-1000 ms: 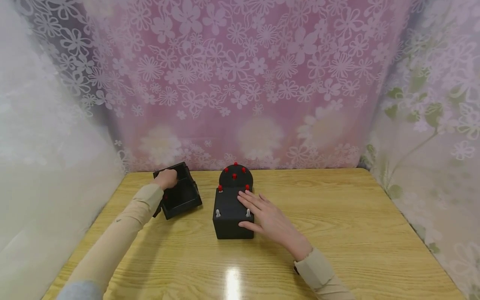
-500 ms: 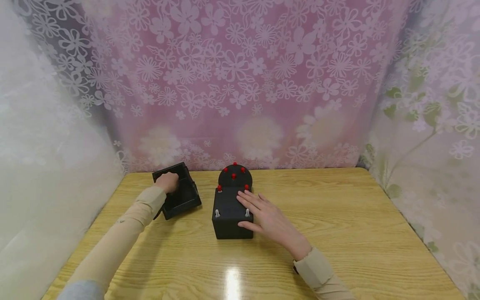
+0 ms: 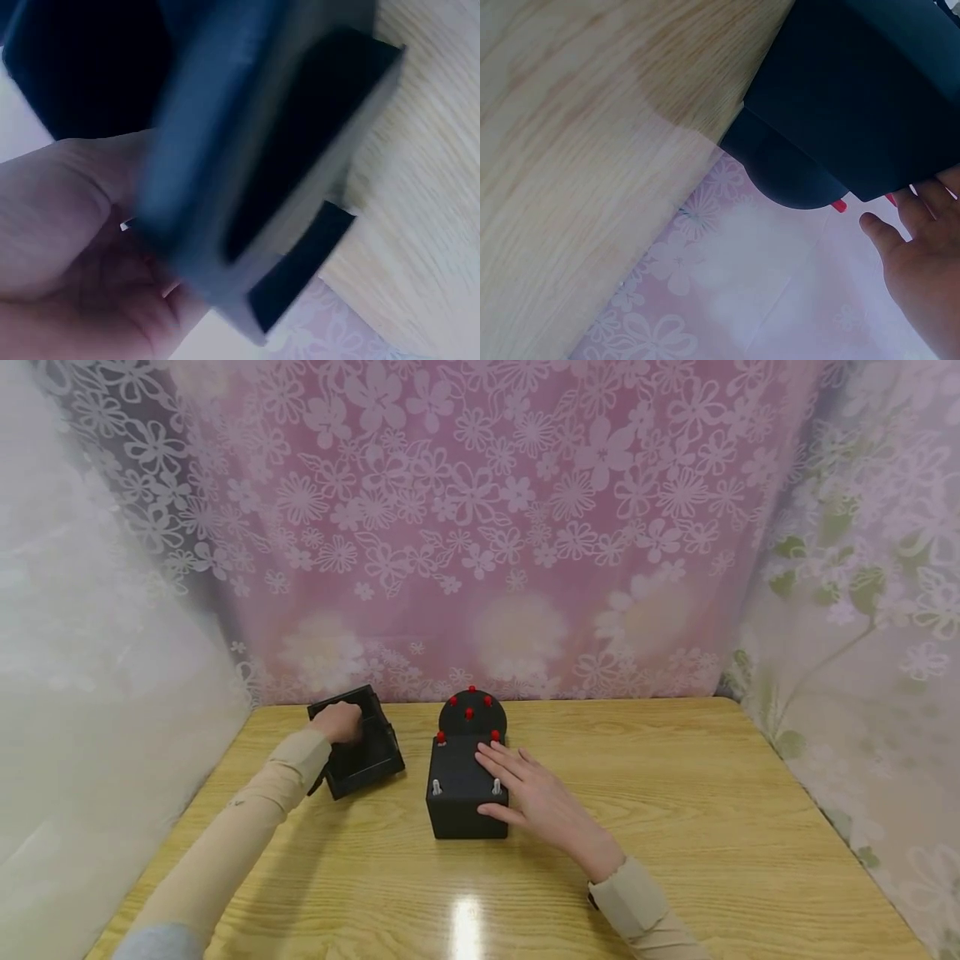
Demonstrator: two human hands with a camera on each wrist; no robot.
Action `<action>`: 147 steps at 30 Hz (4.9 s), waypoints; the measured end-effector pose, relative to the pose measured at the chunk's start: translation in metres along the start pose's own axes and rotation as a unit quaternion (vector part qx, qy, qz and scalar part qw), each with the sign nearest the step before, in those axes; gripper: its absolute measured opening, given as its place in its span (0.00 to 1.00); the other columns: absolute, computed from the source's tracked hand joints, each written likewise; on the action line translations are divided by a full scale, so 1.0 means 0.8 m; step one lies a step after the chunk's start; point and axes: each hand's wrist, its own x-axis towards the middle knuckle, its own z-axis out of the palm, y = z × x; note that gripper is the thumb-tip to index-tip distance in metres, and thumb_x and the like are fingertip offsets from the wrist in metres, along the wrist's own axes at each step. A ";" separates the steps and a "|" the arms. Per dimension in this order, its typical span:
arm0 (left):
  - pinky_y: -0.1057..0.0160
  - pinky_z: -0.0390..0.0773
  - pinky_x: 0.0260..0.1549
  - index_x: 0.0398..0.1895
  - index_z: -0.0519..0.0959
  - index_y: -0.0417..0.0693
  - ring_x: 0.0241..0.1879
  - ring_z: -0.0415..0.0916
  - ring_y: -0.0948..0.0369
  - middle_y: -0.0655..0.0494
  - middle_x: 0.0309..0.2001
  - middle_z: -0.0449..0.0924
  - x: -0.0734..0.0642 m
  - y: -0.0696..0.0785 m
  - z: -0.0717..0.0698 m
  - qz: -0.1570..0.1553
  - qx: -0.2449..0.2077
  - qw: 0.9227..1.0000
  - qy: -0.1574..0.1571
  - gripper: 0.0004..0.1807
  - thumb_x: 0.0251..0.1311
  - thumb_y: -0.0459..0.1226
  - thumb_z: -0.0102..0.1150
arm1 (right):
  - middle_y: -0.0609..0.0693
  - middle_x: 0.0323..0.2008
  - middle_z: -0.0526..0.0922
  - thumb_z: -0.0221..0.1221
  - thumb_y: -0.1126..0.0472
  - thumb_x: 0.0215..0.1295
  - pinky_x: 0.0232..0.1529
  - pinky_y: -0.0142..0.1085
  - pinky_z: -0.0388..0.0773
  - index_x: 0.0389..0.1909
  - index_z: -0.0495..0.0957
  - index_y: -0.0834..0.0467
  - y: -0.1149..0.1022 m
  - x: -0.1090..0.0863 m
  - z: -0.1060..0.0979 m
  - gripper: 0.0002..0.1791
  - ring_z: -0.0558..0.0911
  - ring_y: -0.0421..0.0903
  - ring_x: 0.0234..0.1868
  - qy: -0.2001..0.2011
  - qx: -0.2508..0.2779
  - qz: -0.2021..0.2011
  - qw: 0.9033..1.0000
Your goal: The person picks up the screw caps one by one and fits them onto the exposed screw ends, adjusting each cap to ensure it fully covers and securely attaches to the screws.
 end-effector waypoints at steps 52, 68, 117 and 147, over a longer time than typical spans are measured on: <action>0.56 0.85 0.44 0.48 0.86 0.44 0.39 0.85 0.57 0.51 0.41 0.88 -0.089 0.016 0.007 0.132 -0.307 0.941 0.049 0.11 0.74 0.39 0.57 | 0.53 0.76 0.64 0.63 0.41 0.68 0.73 0.55 0.62 0.77 0.62 0.56 -0.001 -0.001 -0.001 0.43 0.65 0.52 0.75 -0.007 0.004 0.008 1.000; 0.44 0.83 0.48 0.51 0.84 0.37 0.43 0.85 0.45 0.45 0.43 0.87 -0.115 0.060 0.024 0.154 -0.420 0.893 0.046 0.14 0.73 0.38 0.58 | 0.54 0.75 0.65 0.63 0.42 0.67 0.71 0.55 0.63 0.76 0.63 0.58 0.001 -0.001 0.002 0.42 0.67 0.54 0.74 0.004 -0.002 -0.002 1.000; 0.54 0.84 0.49 0.47 0.87 0.50 0.43 0.86 0.57 0.55 0.42 0.89 -0.162 0.127 0.044 0.206 -0.452 0.863 0.091 0.12 0.69 0.45 0.63 | 0.54 0.76 0.64 0.64 0.43 0.67 0.71 0.57 0.64 0.77 0.63 0.57 0.001 -0.001 0.002 0.43 0.66 0.54 0.75 -0.002 0.013 0.008 1.000; 0.66 0.83 0.37 0.43 0.90 0.54 0.35 0.83 0.64 0.59 0.38 0.88 -0.162 0.139 0.052 0.219 -0.389 0.883 0.144 0.10 0.69 0.46 0.63 | 0.55 0.76 0.64 0.67 0.45 0.65 0.71 0.57 0.63 0.77 0.63 0.58 0.000 -0.001 0.001 0.43 0.65 0.54 0.75 -0.007 0.022 0.011 1.000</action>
